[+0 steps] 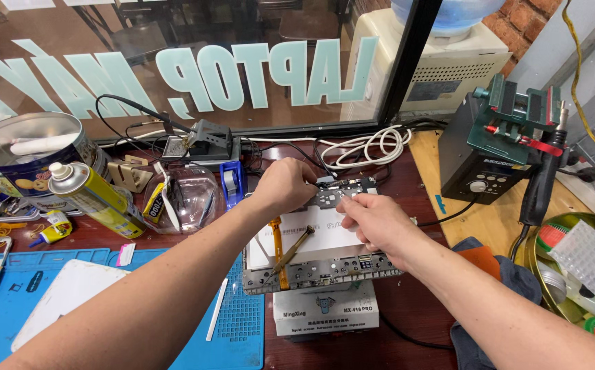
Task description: The person disassembles a smartphone by removing screws and detaching internal components. They use a metal spudger to pry open the device and disconnect ribbon cables, then set aside small parts on the workbench.
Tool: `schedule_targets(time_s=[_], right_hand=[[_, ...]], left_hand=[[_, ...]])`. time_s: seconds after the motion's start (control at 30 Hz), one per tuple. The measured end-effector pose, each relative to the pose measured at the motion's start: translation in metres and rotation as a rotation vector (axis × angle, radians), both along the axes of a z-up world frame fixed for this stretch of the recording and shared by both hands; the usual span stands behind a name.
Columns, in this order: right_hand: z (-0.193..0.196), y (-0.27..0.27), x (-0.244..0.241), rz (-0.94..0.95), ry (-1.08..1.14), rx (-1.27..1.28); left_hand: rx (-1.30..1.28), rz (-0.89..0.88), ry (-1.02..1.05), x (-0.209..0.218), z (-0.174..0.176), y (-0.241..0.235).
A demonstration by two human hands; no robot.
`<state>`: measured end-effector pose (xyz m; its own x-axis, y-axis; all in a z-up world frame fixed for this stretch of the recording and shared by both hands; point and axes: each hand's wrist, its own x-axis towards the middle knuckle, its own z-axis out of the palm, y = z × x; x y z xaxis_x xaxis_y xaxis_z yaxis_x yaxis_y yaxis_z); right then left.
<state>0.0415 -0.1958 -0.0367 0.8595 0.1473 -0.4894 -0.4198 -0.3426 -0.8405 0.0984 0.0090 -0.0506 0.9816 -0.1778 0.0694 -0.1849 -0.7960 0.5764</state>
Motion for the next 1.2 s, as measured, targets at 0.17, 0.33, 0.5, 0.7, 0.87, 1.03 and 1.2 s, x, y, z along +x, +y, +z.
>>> schedule_targets(time_s=[0.17,0.33,0.5,0.7,0.87,1.03,1.2], right_hand=[[0.001,0.0,0.0,0.004,-0.001,-0.001],[0.0,-0.002,0.0,0.011,-0.008,0.014],[0.0,-0.001,0.0,0.013,-0.011,0.017],[0.009,-0.002,-0.002,0.031,0.004,-0.026],[0.017,-0.011,-0.003,-0.018,-0.045,-0.087],[0.014,-0.027,0.004,-0.11,-0.08,-0.05],[0.007,-0.043,0.012,-0.162,-0.055,-0.003]], left_hand=[[0.001,-0.043,0.044,0.012,-0.008,0.005],[-0.058,-0.041,0.138,0.033,-0.009,0.005],[-0.132,0.055,0.496,0.045,0.004,0.008],[-0.177,0.0,0.424,0.038,0.006,0.008],[0.066,-0.181,-0.035,0.007,-0.006,0.008],[0.025,-0.027,-0.076,-0.01,0.001,-0.007],[0.015,0.015,-0.012,-0.012,0.017,-0.032]])
